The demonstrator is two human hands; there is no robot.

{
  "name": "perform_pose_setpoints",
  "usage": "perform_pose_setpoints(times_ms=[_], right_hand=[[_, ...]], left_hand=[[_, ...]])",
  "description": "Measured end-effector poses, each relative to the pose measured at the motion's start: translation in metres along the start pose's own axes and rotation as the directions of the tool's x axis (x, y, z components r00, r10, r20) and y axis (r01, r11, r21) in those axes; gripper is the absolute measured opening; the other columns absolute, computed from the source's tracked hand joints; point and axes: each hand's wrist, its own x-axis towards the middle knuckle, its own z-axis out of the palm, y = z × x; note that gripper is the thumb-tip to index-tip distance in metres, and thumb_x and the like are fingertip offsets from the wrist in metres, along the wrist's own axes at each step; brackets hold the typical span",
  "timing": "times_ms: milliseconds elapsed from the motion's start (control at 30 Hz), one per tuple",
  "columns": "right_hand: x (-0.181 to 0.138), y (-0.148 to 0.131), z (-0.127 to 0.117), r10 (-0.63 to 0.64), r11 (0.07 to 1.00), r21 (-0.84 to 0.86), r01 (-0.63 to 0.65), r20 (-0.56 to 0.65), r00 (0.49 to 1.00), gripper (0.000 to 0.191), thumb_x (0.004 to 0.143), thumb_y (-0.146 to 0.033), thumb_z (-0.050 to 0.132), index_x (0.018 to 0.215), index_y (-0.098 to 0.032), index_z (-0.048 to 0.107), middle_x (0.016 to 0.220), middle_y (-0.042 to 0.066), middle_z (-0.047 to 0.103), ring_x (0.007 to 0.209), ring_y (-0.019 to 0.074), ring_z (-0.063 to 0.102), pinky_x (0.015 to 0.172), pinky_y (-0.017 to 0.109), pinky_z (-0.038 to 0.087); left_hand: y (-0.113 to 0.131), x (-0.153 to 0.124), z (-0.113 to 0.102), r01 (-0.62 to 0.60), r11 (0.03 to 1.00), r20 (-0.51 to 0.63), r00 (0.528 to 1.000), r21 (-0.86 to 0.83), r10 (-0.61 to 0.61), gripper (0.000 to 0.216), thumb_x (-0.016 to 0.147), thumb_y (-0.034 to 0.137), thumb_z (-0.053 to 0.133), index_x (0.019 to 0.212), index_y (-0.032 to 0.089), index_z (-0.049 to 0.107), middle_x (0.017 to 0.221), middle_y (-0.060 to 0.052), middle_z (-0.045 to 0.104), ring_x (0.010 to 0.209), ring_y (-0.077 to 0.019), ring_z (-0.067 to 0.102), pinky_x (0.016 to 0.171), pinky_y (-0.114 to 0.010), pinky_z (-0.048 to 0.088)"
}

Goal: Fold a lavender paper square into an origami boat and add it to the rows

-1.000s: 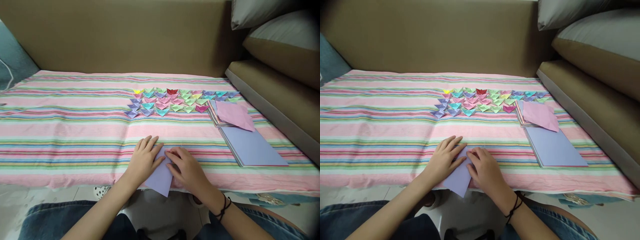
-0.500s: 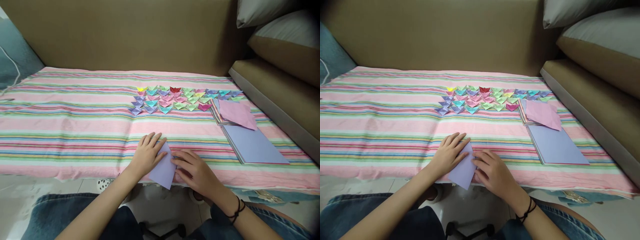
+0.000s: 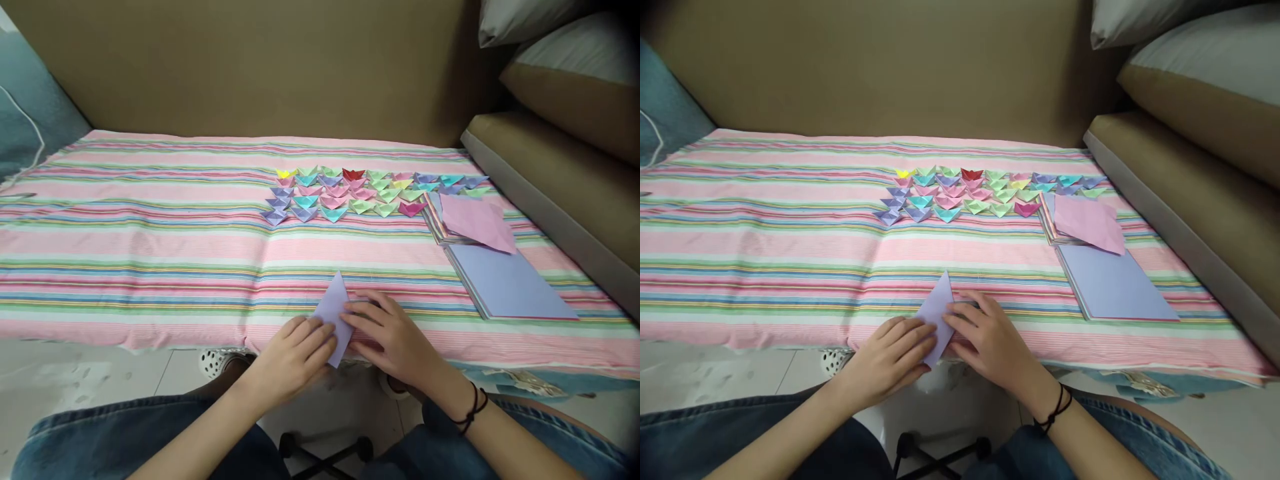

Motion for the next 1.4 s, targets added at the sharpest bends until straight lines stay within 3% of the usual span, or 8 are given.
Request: perform_pose_setpoints(times_ms=[167, 333, 500, 733, 900, 1067, 1200, 1400], right_hand=[[0.000, 0.002, 0.003, 0.005, 0.997, 0.076, 0.004, -0.119, 0.993, 0.017, 0.081, -0.020, 0.064, 0.097, -0.021, 0.070, 0.108, 0.006, 0.068, 0.111, 0.0269, 0.049, 0.092, 0.047, 0.047], [0.002, 0.003, 0.011, 0.112, 0.976, 0.210, -0.063, -0.227, 0.967, 0.008, 0.077, -0.022, 0.069, 0.084, -0.025, 0.072, 0.099, 0.005, 0.071, 0.105, 0.0266, 0.053, 0.087, 0.047, 0.049], [0.006, -0.001, 0.016, 0.239, 0.945, 0.286, -0.161, -0.265, 0.934, 0.006, 0.076, -0.020, 0.070, 0.074, -0.024, 0.072, 0.092, 0.004, 0.072, 0.101, 0.0262, 0.053, 0.086, 0.046, 0.048], [0.011, -0.005, 0.019, 0.331, 0.916, 0.323, -0.236, -0.284, 0.900, 0.013, 0.076, -0.017, 0.068, 0.064, -0.022, 0.068, 0.087, 0.005, 0.072, 0.097, 0.0257, 0.054, 0.082, 0.044, 0.048], [0.011, -0.004, 0.018, 0.325, 0.916, 0.326, -0.232, -0.269, 0.906, 0.010, 0.075, -0.017, 0.068, 0.068, -0.023, 0.070, 0.088, 0.004, 0.071, 0.098, 0.0251, 0.053, 0.084, 0.044, 0.048], [0.009, -0.004, 0.015, 0.306, 0.922, 0.315, -0.225, -0.235, 0.923, 0.005, 0.074, -0.017, 0.070, 0.072, -0.022, 0.070, 0.090, 0.004, 0.071, 0.100, 0.0251, 0.052, 0.088, 0.045, 0.046], [0.011, -0.005, 0.016, 0.323, 0.916, 0.324, -0.236, -0.248, 0.913, 0.003, 0.073, -0.021, 0.072, 0.073, -0.023, 0.070, 0.088, 0.004, 0.070, 0.099, 0.0252, 0.052, 0.087, 0.045, 0.046], [0.018, -0.008, 0.017, 0.410, 0.880, 0.361, -0.309, -0.249, 0.877, 0.013, 0.075, -0.021, 0.071, 0.062, -0.026, 0.069, 0.081, 0.003, 0.070, 0.092, 0.0256, 0.054, 0.079, 0.044, 0.047]], left_hand=[[0.001, -0.005, 0.004, 0.171, 0.974, -0.148, 0.970, -0.148, -0.193, 0.015, 0.086, 0.014, 0.053, 0.098, 0.018, 0.062, 0.102, -0.006, 0.067, 0.100, -0.0202, 0.055, 0.085, -0.036, 0.043], [0.006, -0.003, 0.005, 0.471, 0.808, -0.143, 0.827, -0.354, -0.544, 0.008, 0.085, 0.021, 0.058, 0.078, 0.021, 0.063, 0.095, -0.003, 0.065, 0.092, -0.0191, 0.053, 0.078, -0.035, 0.041], [0.006, 0.005, 0.010, 0.605, 0.675, -0.110, 0.705, -0.422, -0.701, 0.017, 0.086, 0.027, 0.056, 0.071, 0.020, 0.059, 0.087, -0.003, 0.062, 0.084, -0.0178, 0.051, 0.073, -0.033, 0.039], [0.003, 0.012, 0.009, 0.633, 0.716, -0.084, 0.729, -0.296, -0.679, 0.018, 0.091, 0.028, 0.046, 0.075, 0.019, 0.050, 0.077, -0.003, 0.058, 0.073, -0.0184, 0.047, 0.065, -0.033, 0.035], [-0.005, 0.010, 0.007, 0.460, 0.860, -0.070, 0.872, -0.220, -0.484, 0.045, 0.084, 0.039, 0.058, 0.121, 0.019, 0.044, 0.113, -0.009, 0.060, 0.108, -0.0253, 0.047, 0.089, -0.040, 0.034], [-0.014, 0.013, 0.007, 0.262, 0.954, -0.041, 0.962, -0.144, -0.270, 0.045, 0.087, 0.033, 0.054, 0.126, 0.013, 0.043, 0.114, -0.012, 0.061, 0.107, -0.0230, 0.051, 0.092, -0.038, 0.033], [-0.011, 0.016, 0.009, 0.344, 0.917, -0.074, 0.928, -0.204, -0.364, 0.036, 0.089, 0.030, 0.051, 0.121, 0.014, 0.046, 0.107, -0.011, 0.063, 0.098, -0.0220, 0.055, 0.083, -0.035, 0.039], [-0.002, 0.012, 0.014, 0.574, 0.728, -0.121, 0.748, -0.374, -0.652, 0.028, 0.089, 0.023, 0.051, 0.116, 0.022, 0.043, 0.093, -0.002, 0.068, 0.087, -0.0192, 0.057, 0.074, -0.033, 0.040]])
